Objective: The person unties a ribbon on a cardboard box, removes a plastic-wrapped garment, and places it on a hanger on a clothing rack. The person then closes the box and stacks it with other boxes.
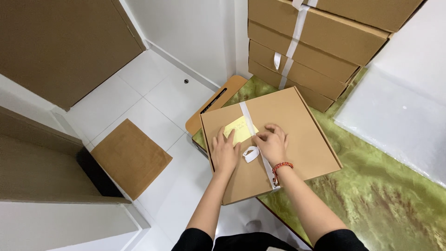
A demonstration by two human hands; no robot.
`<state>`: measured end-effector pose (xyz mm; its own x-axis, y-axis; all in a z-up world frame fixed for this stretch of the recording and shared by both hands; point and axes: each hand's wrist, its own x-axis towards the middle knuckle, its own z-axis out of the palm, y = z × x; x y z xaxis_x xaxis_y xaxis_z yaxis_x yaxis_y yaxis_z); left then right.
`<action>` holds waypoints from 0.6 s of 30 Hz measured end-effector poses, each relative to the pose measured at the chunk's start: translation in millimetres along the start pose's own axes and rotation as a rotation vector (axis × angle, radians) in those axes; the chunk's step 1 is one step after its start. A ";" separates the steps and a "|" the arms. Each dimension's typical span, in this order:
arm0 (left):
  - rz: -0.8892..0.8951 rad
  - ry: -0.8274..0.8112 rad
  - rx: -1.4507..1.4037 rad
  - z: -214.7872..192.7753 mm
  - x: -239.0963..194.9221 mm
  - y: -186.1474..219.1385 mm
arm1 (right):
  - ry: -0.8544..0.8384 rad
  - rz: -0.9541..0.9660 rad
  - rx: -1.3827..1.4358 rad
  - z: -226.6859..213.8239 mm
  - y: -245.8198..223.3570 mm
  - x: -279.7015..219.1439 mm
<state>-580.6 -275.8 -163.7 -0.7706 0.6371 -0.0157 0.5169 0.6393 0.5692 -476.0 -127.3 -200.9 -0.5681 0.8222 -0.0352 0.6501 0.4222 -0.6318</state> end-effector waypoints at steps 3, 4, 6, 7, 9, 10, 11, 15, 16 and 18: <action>0.028 -0.019 0.206 1.4 -0.4 0.9 | 0.014 0.054 -0.002 11.5 6.1 8.8; 0.020 0.004 0.177 2.5 3.8 -2.3 | 0.047 0.075 0.021 19.9 11.9 14.3; 0.008 0.027 0.148 14.0 17.6 -15.9 | 0.076 0.093 0.044 27.5 17.3 18.0; -0.023 0.045 0.124 24.3 27.1 -26.5 | 0.100 0.083 0.101 26.5 16.8 16.1; -0.058 0.062 0.095 30.3 38.9 -33.5 | 0.122 0.072 0.152 21.3 16.4 12.9; -0.090 0.011 0.060 24.7 42.1 -30.5 | 0.126 0.064 0.212 17.6 15.2 12.0; -0.121 -0.039 0.025 19.3 45.2 -27.2 | 0.130 0.055 0.272 13.7 14.2 11.1; -0.136 -0.107 0.014 8.4 48.0 -25.1 | 0.148 0.035 0.298 14.9 18.7 14.3; -0.131 -0.097 0.010 8.5 47.3 -25.3 | 0.129 0.045 0.316 11.1 14.8 11.1; -0.126 -0.089 0.006 7.8 45.3 -24.8 | 0.111 0.056 0.334 5.3 10.2 7.6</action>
<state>-625.3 -259.4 -184.9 -0.7934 0.5874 -0.1594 0.4208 0.7186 0.5537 -476.4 -118.8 -211.7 -0.4663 0.8846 -0.0043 0.4672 0.2421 -0.8504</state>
